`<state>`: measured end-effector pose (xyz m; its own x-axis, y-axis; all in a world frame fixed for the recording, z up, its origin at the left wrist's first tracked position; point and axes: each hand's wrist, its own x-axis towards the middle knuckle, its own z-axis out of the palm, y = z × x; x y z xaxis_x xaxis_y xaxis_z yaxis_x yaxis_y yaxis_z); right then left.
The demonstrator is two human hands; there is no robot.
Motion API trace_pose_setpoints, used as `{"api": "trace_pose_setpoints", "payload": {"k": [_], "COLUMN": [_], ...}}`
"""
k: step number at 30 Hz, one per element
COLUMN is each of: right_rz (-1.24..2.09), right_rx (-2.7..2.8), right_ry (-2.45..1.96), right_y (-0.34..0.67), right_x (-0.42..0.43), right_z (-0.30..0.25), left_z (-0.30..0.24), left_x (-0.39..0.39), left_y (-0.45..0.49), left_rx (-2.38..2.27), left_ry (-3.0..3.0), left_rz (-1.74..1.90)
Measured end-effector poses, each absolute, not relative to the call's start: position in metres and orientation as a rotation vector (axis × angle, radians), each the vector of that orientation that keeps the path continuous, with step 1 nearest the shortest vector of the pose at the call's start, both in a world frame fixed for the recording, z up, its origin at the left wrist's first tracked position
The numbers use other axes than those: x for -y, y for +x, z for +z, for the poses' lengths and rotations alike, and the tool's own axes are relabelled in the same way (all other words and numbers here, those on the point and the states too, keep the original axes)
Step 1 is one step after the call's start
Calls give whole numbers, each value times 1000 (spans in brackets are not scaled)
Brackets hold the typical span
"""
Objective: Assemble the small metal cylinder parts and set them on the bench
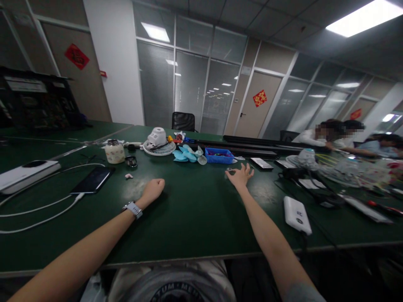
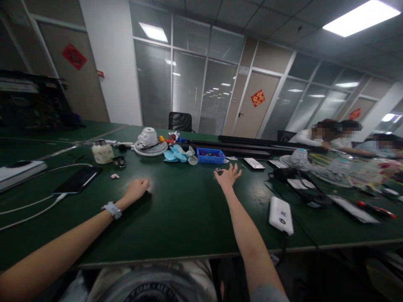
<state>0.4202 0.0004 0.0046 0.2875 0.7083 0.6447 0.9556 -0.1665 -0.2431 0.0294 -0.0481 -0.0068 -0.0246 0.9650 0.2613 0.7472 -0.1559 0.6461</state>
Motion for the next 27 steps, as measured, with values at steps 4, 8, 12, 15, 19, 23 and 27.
{"api": "trace_pose_setpoints", "payload": {"k": [4,8,12,15,19,23,27], "right_rz": [-346,-110,177,318,376,498,615], "right_rx": [1640,1795,1860,1870,1884,1887,1898], "right_ry": [-1802,-1589,-1461,-1398,-1264,-1209,-1152], "right_y": [378,313,259,241,239,238,236], "right_x": [21,49,70,77,80,78,76], "right_z": [8,8,6,5,2,-4,-10], "left_z": [-1,10,19,21,22,29,38], "left_x": [56,71,87,90,86,85,82], "left_y": [34,46,61,66,65,68,72], "left_rx": [-1689,-1482,-1249,-1235,-1230,-1179,-1208], "left_ry": [1980,2128,2271,2255,2129,2123,2142], "left_rz": [983,1157,1305,1344,1340,1293,1343]}}
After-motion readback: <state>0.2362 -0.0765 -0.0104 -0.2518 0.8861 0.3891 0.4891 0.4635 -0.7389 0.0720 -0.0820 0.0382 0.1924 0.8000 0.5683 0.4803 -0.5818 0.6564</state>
